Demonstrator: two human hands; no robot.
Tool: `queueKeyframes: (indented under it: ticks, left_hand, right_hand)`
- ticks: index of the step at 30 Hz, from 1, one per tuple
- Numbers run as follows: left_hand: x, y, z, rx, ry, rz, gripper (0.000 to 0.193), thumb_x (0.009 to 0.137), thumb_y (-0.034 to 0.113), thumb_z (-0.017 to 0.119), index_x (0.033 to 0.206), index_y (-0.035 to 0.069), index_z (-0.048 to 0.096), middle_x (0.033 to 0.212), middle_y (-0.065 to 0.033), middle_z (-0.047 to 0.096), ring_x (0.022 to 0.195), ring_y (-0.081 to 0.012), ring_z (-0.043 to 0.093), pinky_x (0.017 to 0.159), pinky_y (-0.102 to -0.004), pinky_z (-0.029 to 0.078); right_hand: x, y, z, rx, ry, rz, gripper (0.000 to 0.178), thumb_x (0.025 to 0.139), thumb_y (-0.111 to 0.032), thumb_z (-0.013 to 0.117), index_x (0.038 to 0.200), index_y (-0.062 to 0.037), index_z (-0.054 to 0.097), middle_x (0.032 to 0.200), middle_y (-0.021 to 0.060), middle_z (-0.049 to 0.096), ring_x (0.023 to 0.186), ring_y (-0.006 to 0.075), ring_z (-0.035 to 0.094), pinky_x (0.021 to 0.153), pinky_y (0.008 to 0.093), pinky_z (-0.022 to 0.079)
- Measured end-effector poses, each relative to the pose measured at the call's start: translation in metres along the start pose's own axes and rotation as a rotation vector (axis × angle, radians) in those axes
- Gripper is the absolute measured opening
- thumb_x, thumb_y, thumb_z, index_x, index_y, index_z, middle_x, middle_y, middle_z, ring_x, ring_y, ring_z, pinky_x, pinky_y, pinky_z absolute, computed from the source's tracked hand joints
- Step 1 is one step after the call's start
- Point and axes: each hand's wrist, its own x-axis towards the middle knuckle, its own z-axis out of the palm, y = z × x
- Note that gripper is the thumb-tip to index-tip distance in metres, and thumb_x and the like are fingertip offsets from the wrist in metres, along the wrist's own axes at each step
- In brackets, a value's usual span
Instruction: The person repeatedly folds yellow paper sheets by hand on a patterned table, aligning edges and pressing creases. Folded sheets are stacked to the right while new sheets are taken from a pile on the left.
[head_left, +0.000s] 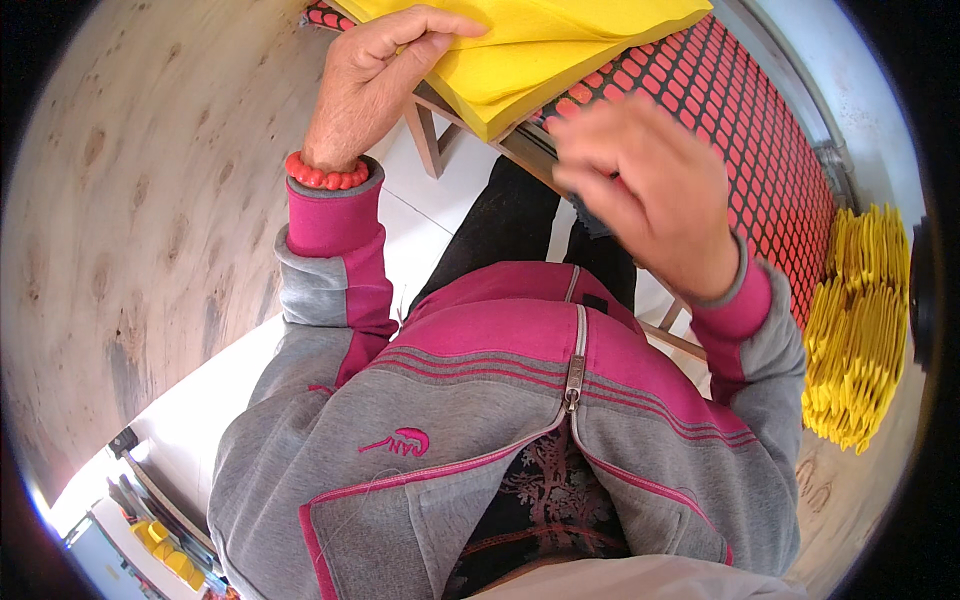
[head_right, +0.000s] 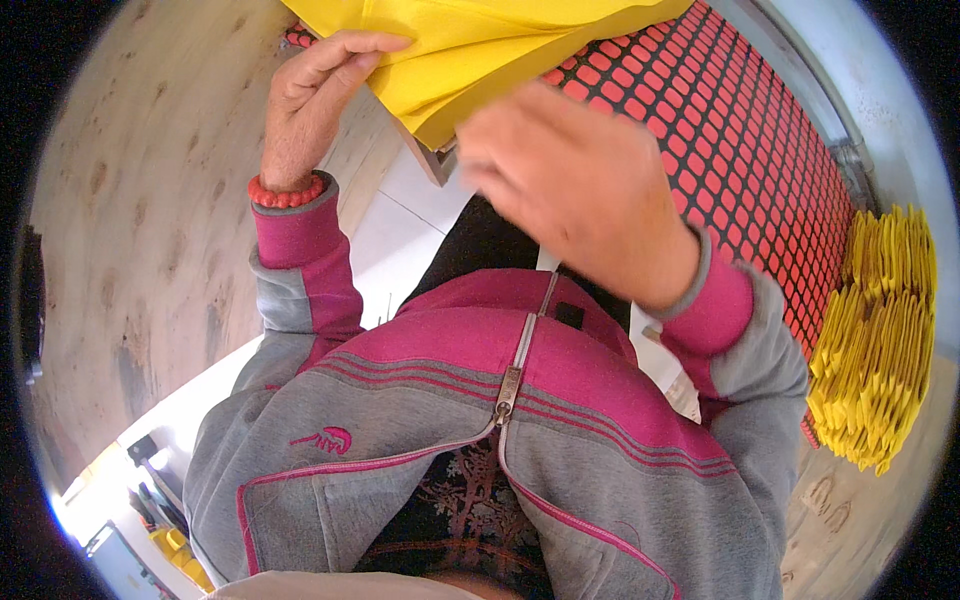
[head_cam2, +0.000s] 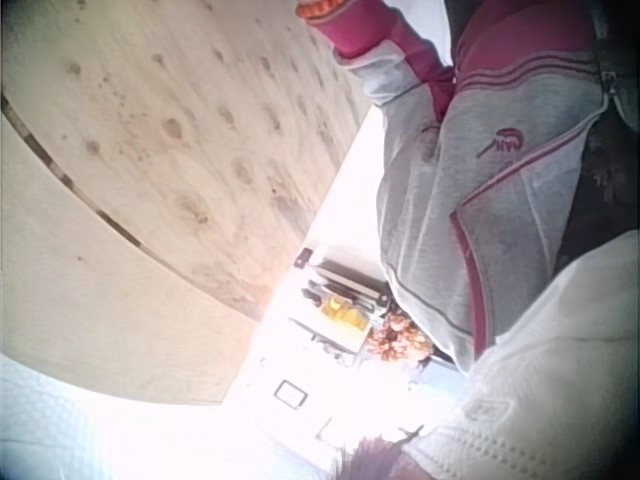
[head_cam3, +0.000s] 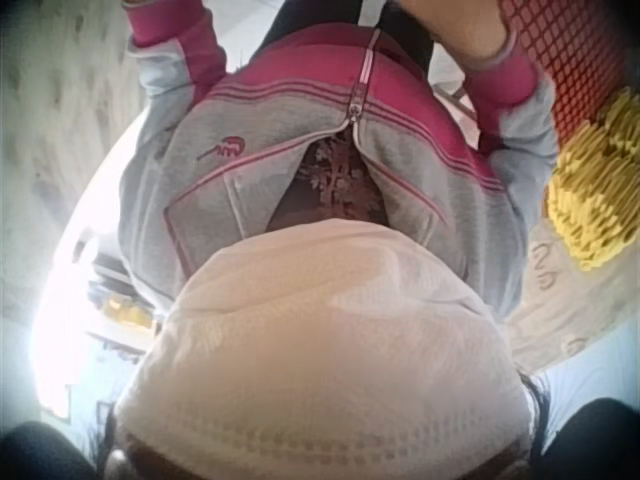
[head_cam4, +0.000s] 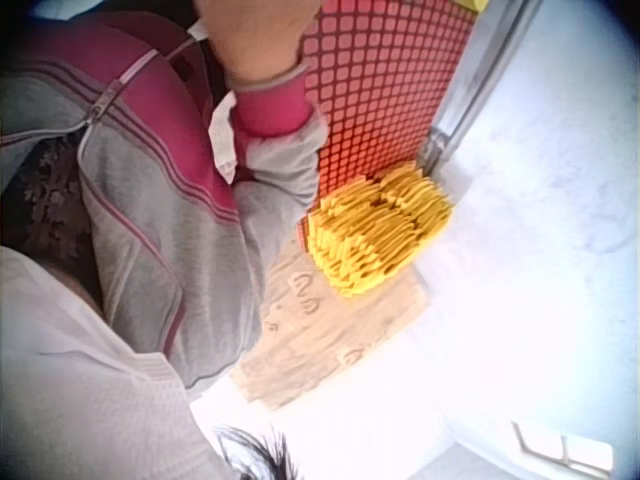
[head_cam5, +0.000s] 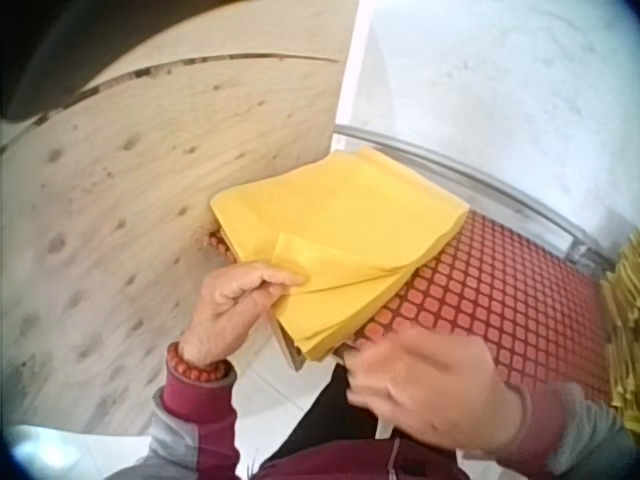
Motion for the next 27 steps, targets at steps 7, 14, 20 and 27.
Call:
queueKeyframes:
  ticks: [7, 14, 20, 27]
  left_hand:
    - [-0.004, 0.005, -0.005, -0.009, -0.058, -0.054, 0.026, 0.104, 0.003, 0.05, 0.12, -0.001, 0.071, 0.111, -0.0021, 0.07, 0.105, -0.0085, 0.059, 0.095, -0.0237, 0.045]
    - [-0.004, -0.001, -0.008, -0.129, -0.096, -0.06, 0.025, 0.101, 0.002, 0.052, 0.119, -0.001, 0.07, 0.113, -0.0031, 0.07, 0.108, -0.0116, 0.062, 0.097, -0.0256, 0.045]
    - [-0.001, -0.001, -0.015, 0.052, -0.153, 0.134, 0.029, 0.089, -0.004, 0.063, 0.117, 0.0, 0.07, 0.113, -0.0064, 0.071, 0.112, -0.0166, 0.064, 0.102, -0.0297, 0.045]
    - [-0.001, -0.005, -0.012, 0.112, -0.113, 0.158, 0.012, 0.094, 0.001, 0.068, 0.106, 0.001, 0.07, 0.107, -0.0034, 0.07, 0.105, -0.0129, 0.064, 0.096, -0.028, 0.047]
  right_hand:
    - [0.038, 0.024, 0.03, -0.115, 0.045, -0.097, 0.021, 0.084, -0.004, 0.075, 0.104, -0.0031, 0.068, 0.109, 0.0115, 0.07, 0.095, 0.0304, 0.07, 0.081, 0.0364, 0.056]
    - [0.043, 0.038, 0.034, 0.041, 0.005, -0.016, 0.012, 0.088, -0.002, 0.073, 0.098, -0.0019, 0.065, 0.106, 0.0113, 0.072, 0.091, 0.0266, 0.07, 0.078, 0.0322, 0.054]
    - [0.045, 0.04, 0.033, 0.18, 0.006, 0.009, 0.011, 0.091, -0.002, 0.072, 0.098, -0.0021, 0.065, 0.106, 0.0106, 0.072, 0.091, 0.0225, 0.07, 0.078, 0.03, 0.054]
    - [0.045, 0.038, 0.035, 0.16, 0.064, 0.033, 0.016, 0.088, -0.003, 0.076, 0.099, -0.0014, 0.065, 0.108, 0.0108, 0.072, 0.093, 0.023, 0.071, 0.08, 0.0302, 0.054]
